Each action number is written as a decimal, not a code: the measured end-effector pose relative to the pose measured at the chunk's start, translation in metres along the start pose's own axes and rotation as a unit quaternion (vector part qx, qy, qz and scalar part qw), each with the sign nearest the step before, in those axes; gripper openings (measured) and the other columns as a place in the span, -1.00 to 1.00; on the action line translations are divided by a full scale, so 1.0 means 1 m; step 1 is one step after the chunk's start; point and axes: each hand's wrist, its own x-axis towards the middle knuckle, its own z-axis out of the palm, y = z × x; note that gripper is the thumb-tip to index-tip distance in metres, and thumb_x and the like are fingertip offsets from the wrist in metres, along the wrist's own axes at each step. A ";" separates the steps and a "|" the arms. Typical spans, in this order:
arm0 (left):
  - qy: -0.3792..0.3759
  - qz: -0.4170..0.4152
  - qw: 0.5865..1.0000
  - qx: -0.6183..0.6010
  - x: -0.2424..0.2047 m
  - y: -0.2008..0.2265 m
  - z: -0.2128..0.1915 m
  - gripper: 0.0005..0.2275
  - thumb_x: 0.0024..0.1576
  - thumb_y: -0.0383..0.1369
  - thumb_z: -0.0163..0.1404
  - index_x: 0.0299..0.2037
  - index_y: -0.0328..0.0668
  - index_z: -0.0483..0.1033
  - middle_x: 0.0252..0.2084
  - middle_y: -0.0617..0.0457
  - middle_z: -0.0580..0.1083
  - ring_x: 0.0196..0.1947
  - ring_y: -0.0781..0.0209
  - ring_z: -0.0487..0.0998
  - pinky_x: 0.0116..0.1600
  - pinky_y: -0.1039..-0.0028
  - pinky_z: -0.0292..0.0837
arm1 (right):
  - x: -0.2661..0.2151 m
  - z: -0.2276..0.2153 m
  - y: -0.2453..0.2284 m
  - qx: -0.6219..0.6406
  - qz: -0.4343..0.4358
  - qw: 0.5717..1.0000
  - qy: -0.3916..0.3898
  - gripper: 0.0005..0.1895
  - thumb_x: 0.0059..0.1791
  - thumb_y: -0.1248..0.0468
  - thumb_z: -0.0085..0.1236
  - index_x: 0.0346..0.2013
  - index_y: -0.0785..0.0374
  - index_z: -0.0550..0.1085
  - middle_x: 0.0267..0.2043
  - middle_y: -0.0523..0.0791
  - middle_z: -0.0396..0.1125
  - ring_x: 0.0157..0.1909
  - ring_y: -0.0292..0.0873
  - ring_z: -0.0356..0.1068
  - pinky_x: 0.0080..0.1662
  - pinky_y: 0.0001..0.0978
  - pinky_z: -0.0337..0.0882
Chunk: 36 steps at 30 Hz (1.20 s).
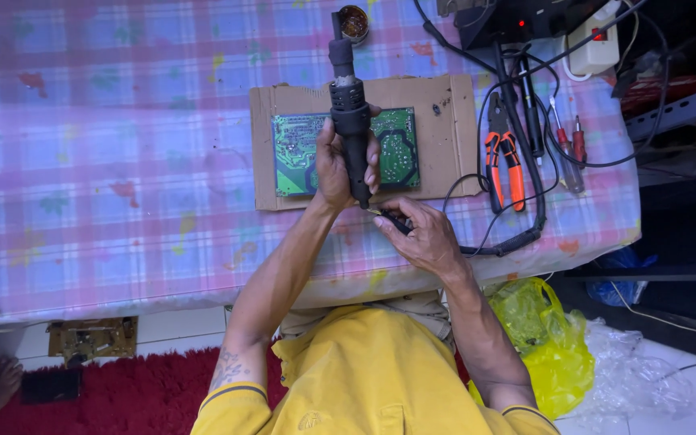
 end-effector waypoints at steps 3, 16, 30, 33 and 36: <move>0.001 0.000 1.000 0.005 0.000 0.000 0.000 -0.31 0.35 0.14 -0.49 0.34 -0.42 0.21 -0.51 -0.08 0.38 -0.75 0.15 0.46 -0.69 0.32 0.54 | 0.000 -0.002 -0.005 0.011 -0.004 1.000 0.007 -0.78 0.02 0.15 0.28 -0.09 0.14 0.59 -0.36 0.00 0.50 -0.31 0.10 0.53 -0.30 -0.11 0.50; -0.023 0.008 0.999 0.037 -0.005 -0.011 -0.007 -0.34 0.37 0.11 -0.48 0.34 -0.42 0.21 -0.47 -0.09 0.40 -0.69 0.15 0.52 -0.61 0.31 0.62 | 0.005 -0.030 -0.010 0.010 -0.036 0.998 0.051 -0.75 0.02 0.21 0.31 -0.03 0.17 0.61 -0.35 -0.06 0.52 -0.34 -0.03 0.51 -0.30 -0.24 0.49; -0.110 0.019 0.993 0.047 -0.005 -0.022 -0.017 -0.26 0.27 0.11 -0.38 0.22 -0.69 0.23 -0.52 -0.19 0.38 -0.70 0.09 0.52 -0.59 0.27 0.60 | 0.080 -0.052 -0.064 0.045 -0.223 0.956 0.186 -0.60 0.25 0.20 -0.29 0.09 0.34 0.51 -0.09 0.09 0.45 -0.08 0.08 0.48 0.01 -0.12 0.46; -0.100 -0.036 0.992 0.071 -0.014 0.008 0.023 -0.42 0.28 0.06 -0.13 0.15 -0.45 0.37 -0.42 -0.16 0.43 -0.62 0.12 0.43 -0.52 0.36 0.49 | 0.124 -0.075 -0.112 -0.047 -0.284 0.940 0.185 -0.58 0.29 0.20 -0.40 0.12 0.42 0.42 0.13 0.10 0.37 0.29 0.14 0.33 0.31 0.02 0.31; -0.088 -0.043 0.993 0.066 -0.016 0.005 0.015 -0.47 0.29 0.02 -0.14 0.12 -0.43 0.34 -0.42 -0.23 0.44 -0.62 0.07 0.44 -0.52 0.36 0.48 | 0.169 -0.087 -0.141 -0.053 -0.399 0.909 0.113 -0.57 0.29 0.27 -0.36 -0.11 0.51 0.47 -0.14 0.13 0.39 -0.06 0.13 0.41 0.01 -0.06 0.35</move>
